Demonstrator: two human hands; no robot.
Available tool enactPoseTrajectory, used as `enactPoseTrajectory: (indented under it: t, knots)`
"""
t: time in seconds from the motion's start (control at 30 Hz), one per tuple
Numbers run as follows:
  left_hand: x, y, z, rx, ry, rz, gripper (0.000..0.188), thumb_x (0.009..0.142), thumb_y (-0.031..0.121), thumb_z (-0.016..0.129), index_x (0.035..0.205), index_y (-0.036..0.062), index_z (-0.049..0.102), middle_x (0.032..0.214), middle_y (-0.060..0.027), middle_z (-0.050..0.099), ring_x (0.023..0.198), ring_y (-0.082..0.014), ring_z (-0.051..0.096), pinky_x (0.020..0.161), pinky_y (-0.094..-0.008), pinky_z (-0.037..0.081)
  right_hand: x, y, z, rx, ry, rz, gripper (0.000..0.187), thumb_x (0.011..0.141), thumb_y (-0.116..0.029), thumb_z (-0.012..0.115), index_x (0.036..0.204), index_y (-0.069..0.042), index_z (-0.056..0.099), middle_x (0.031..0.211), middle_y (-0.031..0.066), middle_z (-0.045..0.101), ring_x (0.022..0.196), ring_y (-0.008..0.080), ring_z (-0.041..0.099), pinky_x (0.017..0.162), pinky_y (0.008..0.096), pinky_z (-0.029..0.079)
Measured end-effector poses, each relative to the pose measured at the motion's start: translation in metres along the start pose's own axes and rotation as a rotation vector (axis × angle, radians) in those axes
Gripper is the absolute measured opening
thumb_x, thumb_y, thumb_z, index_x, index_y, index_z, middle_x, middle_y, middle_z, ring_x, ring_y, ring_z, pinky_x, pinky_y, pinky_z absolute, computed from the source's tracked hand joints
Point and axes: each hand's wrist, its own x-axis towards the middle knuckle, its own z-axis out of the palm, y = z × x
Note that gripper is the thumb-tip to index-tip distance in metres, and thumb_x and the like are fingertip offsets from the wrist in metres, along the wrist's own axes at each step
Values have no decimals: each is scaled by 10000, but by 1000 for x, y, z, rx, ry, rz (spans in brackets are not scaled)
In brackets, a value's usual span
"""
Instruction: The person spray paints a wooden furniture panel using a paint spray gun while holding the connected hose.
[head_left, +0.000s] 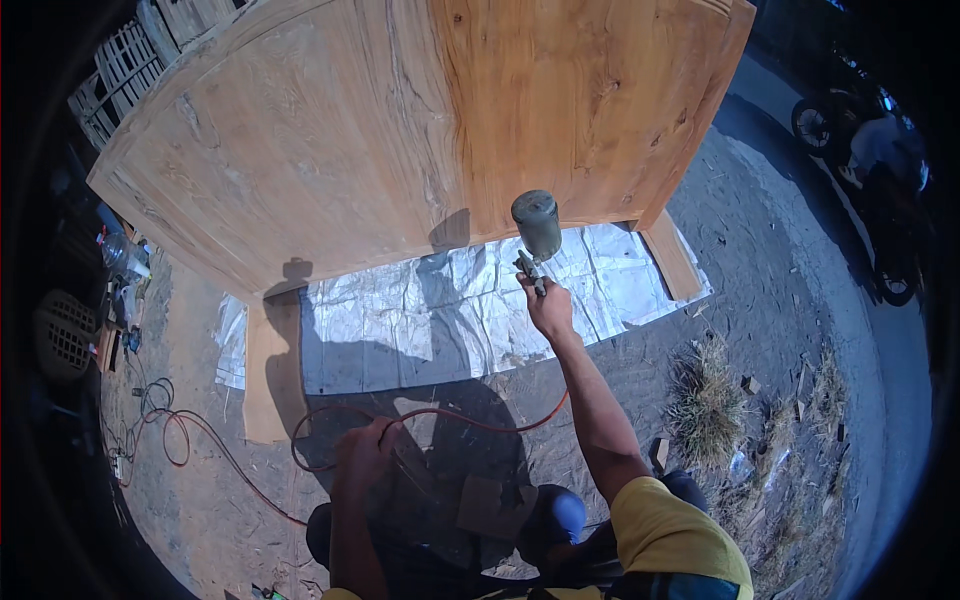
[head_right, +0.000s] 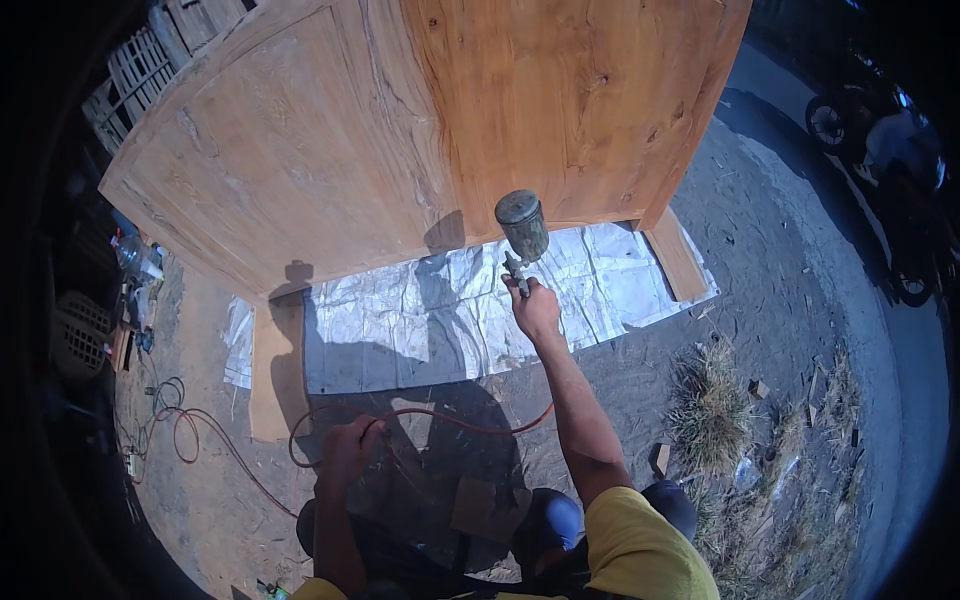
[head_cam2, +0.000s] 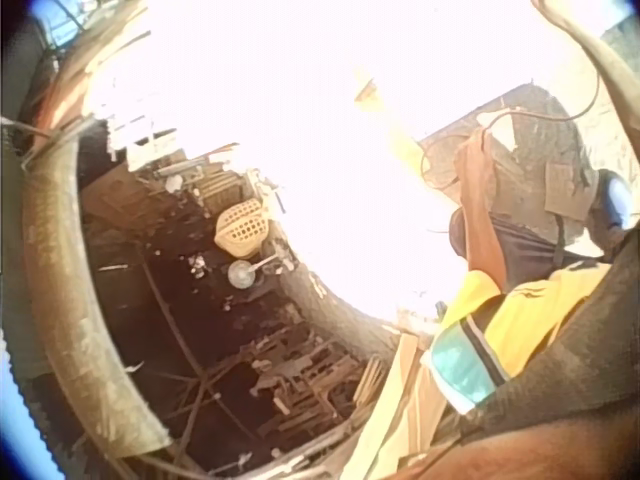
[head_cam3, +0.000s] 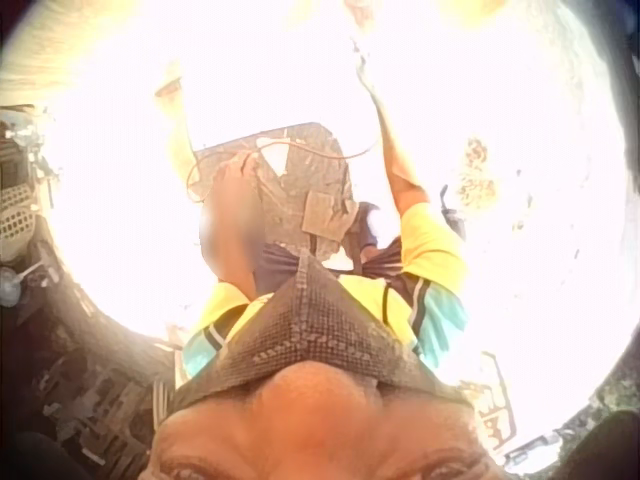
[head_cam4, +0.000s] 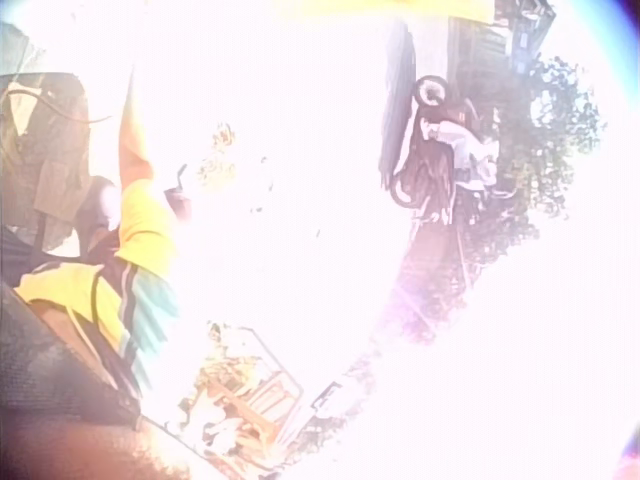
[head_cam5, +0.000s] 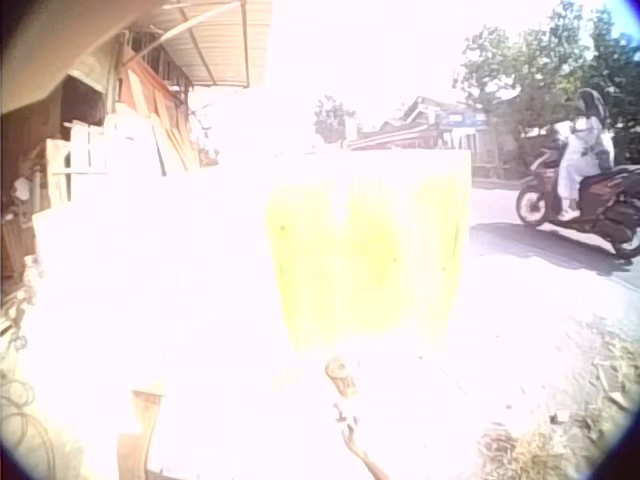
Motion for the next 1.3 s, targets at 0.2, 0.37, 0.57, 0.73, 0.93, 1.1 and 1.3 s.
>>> enactPoseTrajectory:
  t: [0.2,0.37,0.57,0.73,0.93,1.1,1.3]
  knots:
    - [11,6,10,-65,-10,-12,312,1059,385,618,1074,106,757,878,-227,741,862,-450,728,759,-554,544,8,-77,-92,160,47,-192,501,1032,-432,711,1003,68,726,665,219,657,609,336,683,609,436,515]
    - [34,18,26,-50,39,70,296,1048,361,647,1055,87,757,849,-219,733,830,-444,725,719,-532,542,19,-142,-170,223,139,-395,302,1042,-276,724,1092,19,767,641,114,634,572,168,598,584,365,485]
    - [48,32,42,-128,142,142,262,1043,329,669,1032,85,762,827,-191,736,788,-423,728,684,-501,545,29,-229,-253,168,272,-492,335,1032,-332,738,1066,0,766,636,87,613,584,145,599,587,349,476]
    - [44,24,44,-129,201,198,261,1071,343,636,1064,103,739,819,-193,731,772,-436,714,678,-528,547,39,-286,-287,204,352,-561,382,1037,-377,729,1063,2,770,665,68,653,605,133,617,606,337,485]
    - [38,24,27,-206,216,152,247,1066,321,651,1033,88,727,809,-189,726,765,-433,713,670,-527,545,53,-327,-279,501,385,-667,381,1020,-379,753,1011,1,767,656,100,649,601,174,639,622,344,505]
    - [30,16,7,-241,247,106,238,1058,290,652,1013,69,728,792,-199,705,744,-427,711,640,-511,515,46,-312,-245,371,313,-602,384,1033,-383,733,1048,-1,772,663,89,640,597,149,620,599,341,493]
    - [22,-2,-16,-161,249,80,232,1050,283,652,1010,67,726,814,-215,697,760,-447,699,650,-516,512,25,-252,-181,245,216,-444,321,1034,-300,727,1040,19,759,658,96,643,636,168,674,629,344,514]
